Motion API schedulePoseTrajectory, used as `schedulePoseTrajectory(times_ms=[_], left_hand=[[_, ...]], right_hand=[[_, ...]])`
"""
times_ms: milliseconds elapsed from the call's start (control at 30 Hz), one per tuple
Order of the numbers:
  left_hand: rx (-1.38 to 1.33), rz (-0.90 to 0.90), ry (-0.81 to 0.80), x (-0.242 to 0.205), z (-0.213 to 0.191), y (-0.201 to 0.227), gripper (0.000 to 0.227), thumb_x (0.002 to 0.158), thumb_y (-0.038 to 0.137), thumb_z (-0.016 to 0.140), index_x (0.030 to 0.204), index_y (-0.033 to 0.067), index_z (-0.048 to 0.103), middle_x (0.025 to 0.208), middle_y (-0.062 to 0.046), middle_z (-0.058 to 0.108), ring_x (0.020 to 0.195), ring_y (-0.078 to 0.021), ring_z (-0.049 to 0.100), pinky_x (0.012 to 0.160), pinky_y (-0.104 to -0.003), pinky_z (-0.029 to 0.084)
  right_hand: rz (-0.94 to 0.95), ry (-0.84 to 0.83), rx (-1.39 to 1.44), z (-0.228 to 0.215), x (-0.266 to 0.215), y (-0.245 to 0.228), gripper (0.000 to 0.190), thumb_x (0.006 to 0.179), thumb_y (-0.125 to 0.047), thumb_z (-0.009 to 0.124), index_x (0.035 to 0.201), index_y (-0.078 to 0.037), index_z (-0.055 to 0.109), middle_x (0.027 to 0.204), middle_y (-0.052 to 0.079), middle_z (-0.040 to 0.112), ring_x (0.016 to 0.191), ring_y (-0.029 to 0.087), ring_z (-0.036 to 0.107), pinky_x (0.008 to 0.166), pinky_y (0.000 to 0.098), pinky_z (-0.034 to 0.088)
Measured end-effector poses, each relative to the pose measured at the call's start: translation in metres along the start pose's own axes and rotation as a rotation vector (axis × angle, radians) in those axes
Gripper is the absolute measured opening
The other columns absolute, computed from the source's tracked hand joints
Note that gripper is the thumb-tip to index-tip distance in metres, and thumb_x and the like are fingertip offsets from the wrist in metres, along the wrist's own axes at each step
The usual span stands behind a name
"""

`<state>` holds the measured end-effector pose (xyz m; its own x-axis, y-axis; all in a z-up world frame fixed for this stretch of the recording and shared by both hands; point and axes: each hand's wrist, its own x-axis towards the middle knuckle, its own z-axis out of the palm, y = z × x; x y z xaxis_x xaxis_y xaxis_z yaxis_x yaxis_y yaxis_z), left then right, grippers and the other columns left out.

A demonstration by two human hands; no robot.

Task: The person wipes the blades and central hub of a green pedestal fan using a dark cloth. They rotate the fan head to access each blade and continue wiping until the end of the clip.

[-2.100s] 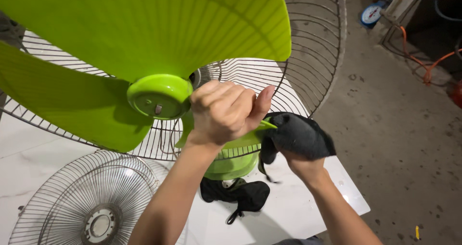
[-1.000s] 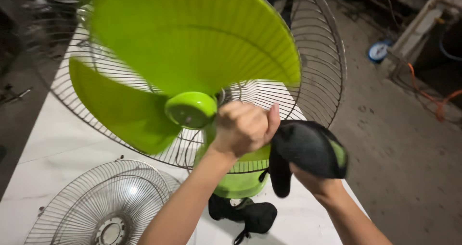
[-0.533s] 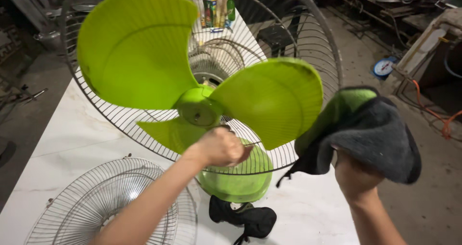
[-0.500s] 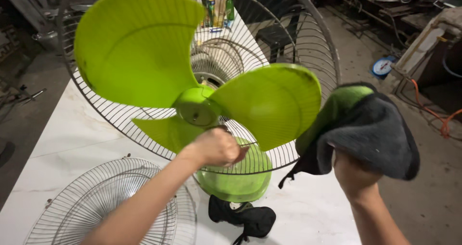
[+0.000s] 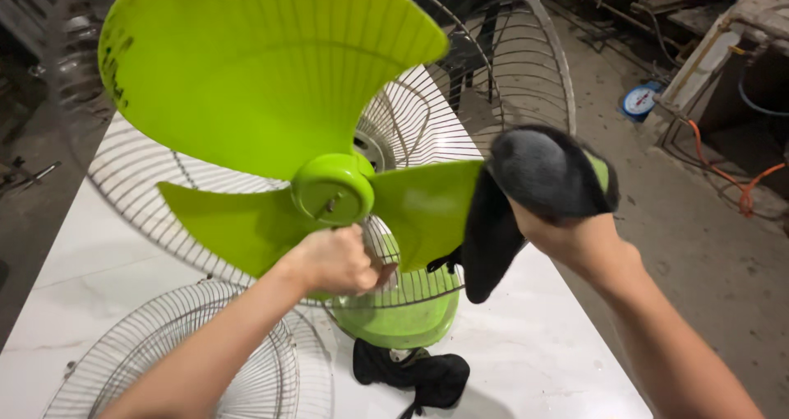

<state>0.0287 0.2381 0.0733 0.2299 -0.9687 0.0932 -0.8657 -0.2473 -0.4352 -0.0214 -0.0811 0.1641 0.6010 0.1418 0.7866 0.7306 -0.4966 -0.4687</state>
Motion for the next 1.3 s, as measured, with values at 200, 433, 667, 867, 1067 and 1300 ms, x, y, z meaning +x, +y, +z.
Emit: schedulePoseTrajectory(times_ms=[200,433,667,867,1067,1300], left_hand=[[0.08,0.059,0.207,0.003,-0.027,-0.002,0.044,0.092,0.028,0.068,0.052,0.0132,0.06,0.047,-0.005,0.059,0.043,-0.0211,0.06,0.053,-0.037,0.055],[0.014,-0.183,0.765,0.069,-0.118,0.013,0.019,0.081,0.009,0.065,0.095,-0.0043,0.063,0.083,-0.014,0.066,0.08,-0.0271,0.066,0.072,-0.039,0.053],[-0.543,-0.344,0.541,0.101,-0.128,-0.016,0.014,0.09,0.01,0.071,0.085,0.0034,0.06,0.072,-0.01,0.063,0.068,-0.0293,0.065,0.06,-0.042,0.049],[-0.579,-0.314,0.647,0.095,-0.121,-0.015,0.023,0.088,0.008,0.076,0.076,0.0027,0.058,0.072,-0.012,0.06,0.067,-0.0308,0.061,0.06,-0.041,0.047],[-0.613,-0.3,0.637,0.092,-0.122,-0.013,0.027,0.089,0.007,0.077,0.074,0.0014,0.055,0.07,-0.012,0.057,0.068,-0.0308,0.059,0.063,-0.041,0.047],[-0.639,-0.294,0.633,0.092,-0.12,-0.011,0.022,0.089,0.006,0.076,0.076,0.0015,0.059,0.073,-0.011,0.06,0.07,-0.0286,0.062,0.065,-0.039,0.049]], right_hand=[[0.083,-0.069,-0.052,0.011,-0.03,0.023,0.018,0.093,0.0,0.068,0.11,-0.002,0.068,0.096,0.012,0.071,0.084,0.025,0.07,0.074,0.036,0.056],[-0.183,-0.005,-0.272,0.018,-0.043,0.035,0.019,0.093,0.0,0.069,0.112,-0.002,0.07,0.105,0.016,0.069,0.096,0.034,0.068,0.086,0.0437,0.055],[-0.364,-0.053,-0.494,0.017,-0.043,0.049,0.027,0.085,0.001,0.073,0.113,-0.001,0.074,0.11,0.018,0.069,0.1,0.038,0.067,0.089,0.0486,0.054],[-0.447,0.039,-0.645,0.02,-0.071,0.058,0.029,0.084,0.005,0.073,0.113,0.004,0.073,0.112,0.022,0.069,0.104,0.042,0.068,0.093,0.0493,0.055],[-0.277,0.038,-0.681,0.029,-0.095,0.038,0.024,0.087,0.007,0.071,0.111,0.006,0.073,0.11,0.022,0.069,0.099,0.038,0.069,0.089,0.0457,0.056],[0.13,0.172,-0.171,0.036,-0.099,0.011,0.011,0.088,0.006,0.07,0.098,0.003,0.069,0.09,0.014,0.069,0.078,0.03,0.067,0.072,0.0384,0.053]])
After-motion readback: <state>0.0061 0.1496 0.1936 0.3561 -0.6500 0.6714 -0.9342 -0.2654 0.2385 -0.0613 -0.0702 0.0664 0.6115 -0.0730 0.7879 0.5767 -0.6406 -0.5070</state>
